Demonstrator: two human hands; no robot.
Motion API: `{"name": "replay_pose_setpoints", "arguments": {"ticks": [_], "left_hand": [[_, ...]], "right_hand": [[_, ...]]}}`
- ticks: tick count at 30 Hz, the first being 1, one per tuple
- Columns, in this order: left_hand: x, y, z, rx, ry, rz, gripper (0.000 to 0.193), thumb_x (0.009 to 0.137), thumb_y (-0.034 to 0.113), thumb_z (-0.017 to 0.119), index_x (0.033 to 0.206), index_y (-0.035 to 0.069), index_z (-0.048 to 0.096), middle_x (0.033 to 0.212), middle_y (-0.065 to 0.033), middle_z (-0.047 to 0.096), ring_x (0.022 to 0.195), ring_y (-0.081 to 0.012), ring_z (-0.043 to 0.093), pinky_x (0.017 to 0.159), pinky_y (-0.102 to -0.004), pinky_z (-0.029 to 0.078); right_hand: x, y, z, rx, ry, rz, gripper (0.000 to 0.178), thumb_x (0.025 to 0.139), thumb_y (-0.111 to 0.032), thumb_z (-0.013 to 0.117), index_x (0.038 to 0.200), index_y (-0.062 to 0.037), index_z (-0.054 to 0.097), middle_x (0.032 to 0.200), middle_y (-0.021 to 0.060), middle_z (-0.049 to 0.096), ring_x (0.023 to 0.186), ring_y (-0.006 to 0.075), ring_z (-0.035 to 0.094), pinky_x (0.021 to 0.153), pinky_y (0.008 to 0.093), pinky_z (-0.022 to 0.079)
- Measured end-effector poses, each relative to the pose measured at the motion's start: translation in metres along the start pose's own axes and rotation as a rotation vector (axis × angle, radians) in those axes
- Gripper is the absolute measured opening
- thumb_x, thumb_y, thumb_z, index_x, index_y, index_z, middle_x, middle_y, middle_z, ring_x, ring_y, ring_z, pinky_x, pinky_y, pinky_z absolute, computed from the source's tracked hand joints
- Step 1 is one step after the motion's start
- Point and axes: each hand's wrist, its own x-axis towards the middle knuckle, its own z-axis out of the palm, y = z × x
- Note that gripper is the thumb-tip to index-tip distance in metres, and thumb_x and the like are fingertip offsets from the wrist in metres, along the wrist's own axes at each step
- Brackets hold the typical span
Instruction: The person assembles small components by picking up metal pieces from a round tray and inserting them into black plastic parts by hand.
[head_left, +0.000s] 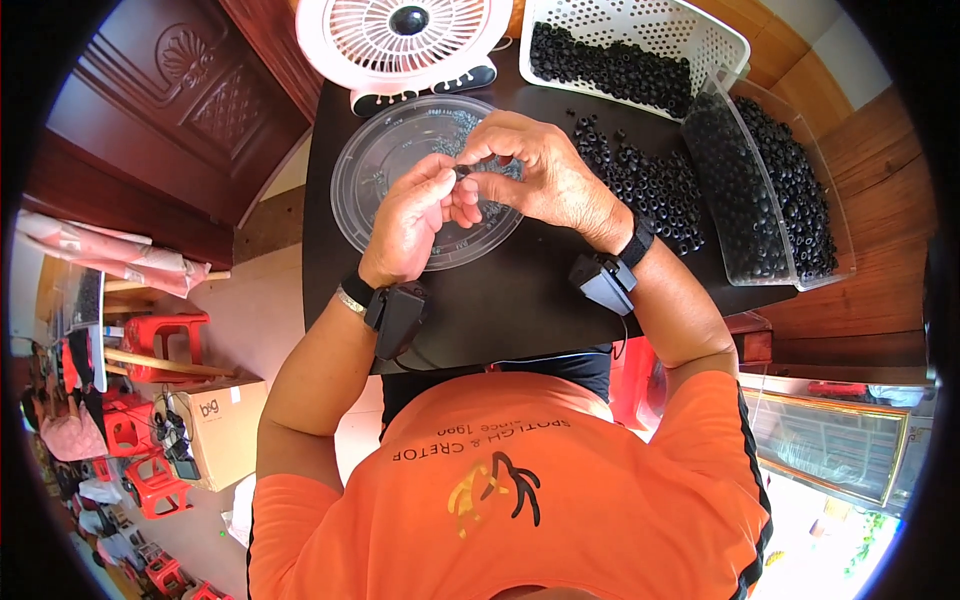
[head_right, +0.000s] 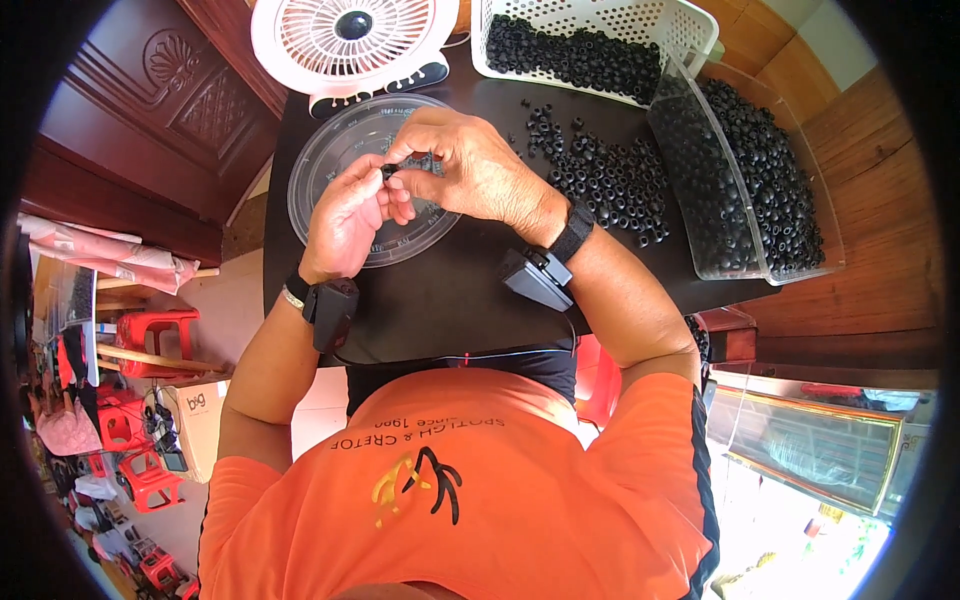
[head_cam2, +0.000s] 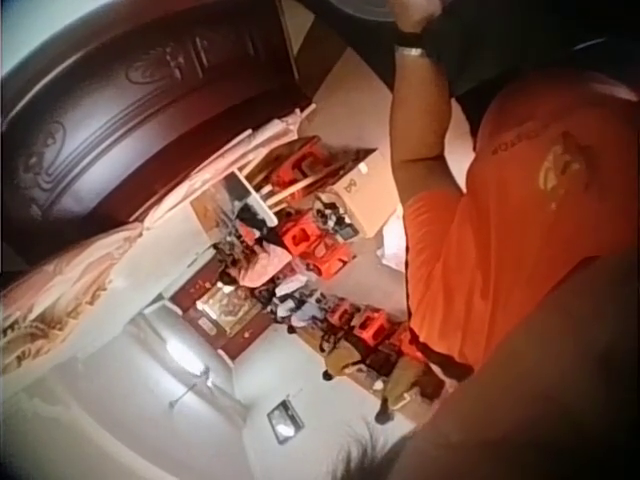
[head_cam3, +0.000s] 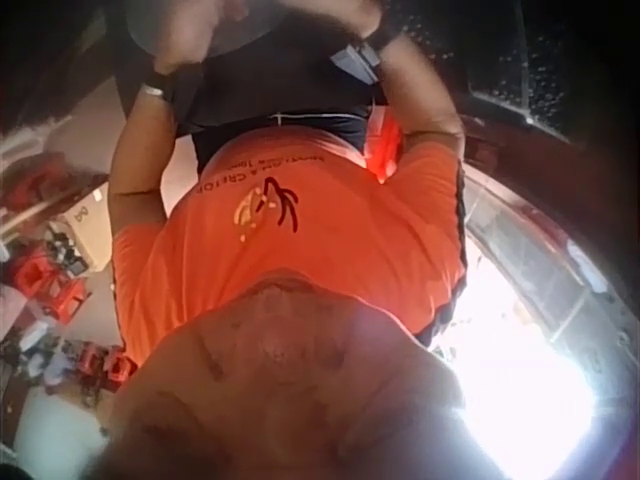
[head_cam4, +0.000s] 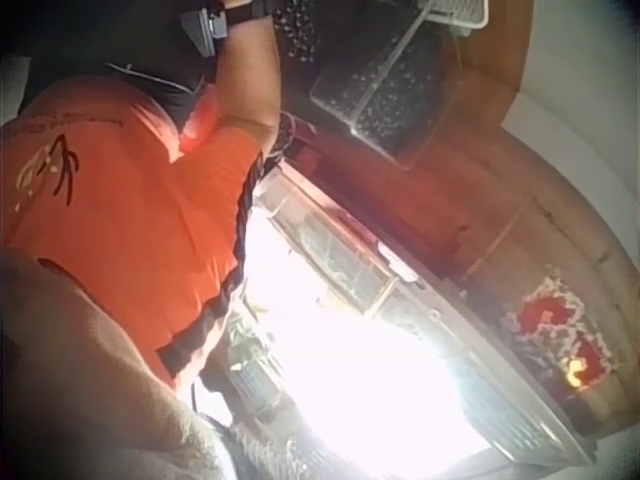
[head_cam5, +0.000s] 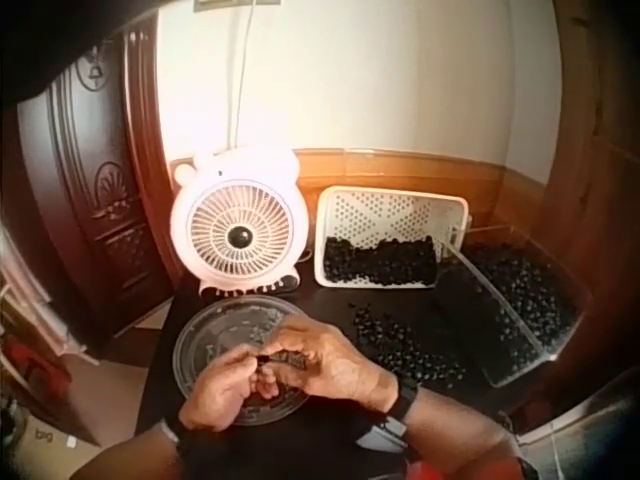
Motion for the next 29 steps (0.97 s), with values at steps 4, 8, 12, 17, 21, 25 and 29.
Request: {"name": "replay_pose_setpoints", "arguments": {"ticks": [4,8,12,17,21,25,29], "left_hand": [[0.001,0.001,-0.002,-0.035,-0.007,0.027,0.023,0.095,0.027,0.049,0.098,0.005,0.055,0.087,-0.005,0.06,0.077,-0.0165,0.059,0.071,-0.0286,0.046],[0.003,0.014,-0.022,-0.114,0.077,0.113,0.023,0.095,0.028,0.047,0.095,0.006,0.054,0.085,-0.0061,0.056,0.077,-0.0212,0.058,0.073,-0.0328,0.045],[0.003,0.028,-0.038,-0.145,0.124,0.17,0.021,0.095,0.027,0.046,0.093,0.007,0.053,0.084,-0.0064,0.052,0.08,-0.022,0.054,0.076,-0.0339,0.043],[0.002,0.027,-0.037,-0.183,0.195,0.167,0.019,0.095,0.025,0.047,0.091,0.008,0.054,0.084,-0.0065,0.053,0.079,-0.022,0.054,0.074,-0.0338,0.044],[0.003,0.027,-0.038,-0.177,0.233,0.177,0.017,0.093,0.026,0.049,0.09,0.01,0.053,0.082,-0.0063,0.058,0.074,-0.0224,0.059,0.071,-0.0339,0.046],[0.003,0.028,-0.038,-0.204,0.264,0.208,0.017,0.093,0.026,0.049,0.09,0.009,0.053,0.083,-0.0063,0.059,0.074,-0.022,0.06,0.07,-0.0339,0.046],[0.003,0.025,-0.042,-0.214,0.251,0.17,0.019,0.094,0.027,0.05,0.092,0.009,0.055,0.084,-0.0085,0.058,0.079,-0.0245,0.057,0.075,-0.0346,0.045]], "right_hand": [[0.0,0.002,0.002,-0.021,0.016,0.001,0.017,0.076,-0.012,0.073,0.09,-0.0055,0.067,0.086,0.0075,0.064,0.083,0.026,0.063,0.071,0.0339,0.051],[0.001,0.002,0.001,-0.125,0.011,0.087,0.009,0.079,-0.01,0.069,0.087,-0.0074,0.067,0.08,0.0064,0.063,0.081,0.0257,0.063,0.068,0.0361,0.051],[-0.004,0.011,0.005,-0.312,-0.035,0.007,0.007,0.078,-0.01,0.068,0.085,-0.0076,0.067,0.08,0.0065,0.062,0.079,0.0264,0.062,0.068,0.0375,0.051],[-0.007,0.013,0.014,-0.492,-0.146,0.017,0.007,0.077,-0.012,0.067,0.084,-0.0091,0.067,0.083,0.0056,0.061,0.084,0.0263,0.06,0.072,0.0384,0.05],[-0.004,0.008,0.019,-0.479,-0.213,0.055,0.01,0.077,-0.012,0.068,0.086,-0.0098,0.067,0.085,0.0053,0.061,0.086,0.0267,0.059,0.073,0.038,0.05],[-0.001,-0.009,0.031,-0.329,-0.255,-0.142,0.016,0.075,-0.01,0.068,0.091,-0.0088,0.067,0.088,0.005,0.06,0.091,0.0265,0.057,0.079,0.035,0.05],[-0.004,-0.009,0.041,-0.48,-0.456,-0.193,0.028,0.074,-0.009,0.068,0.102,-0.0107,0.065,0.103,0.0037,0.06,0.1,0.025,0.054,0.086,0.0318,0.047]]}}
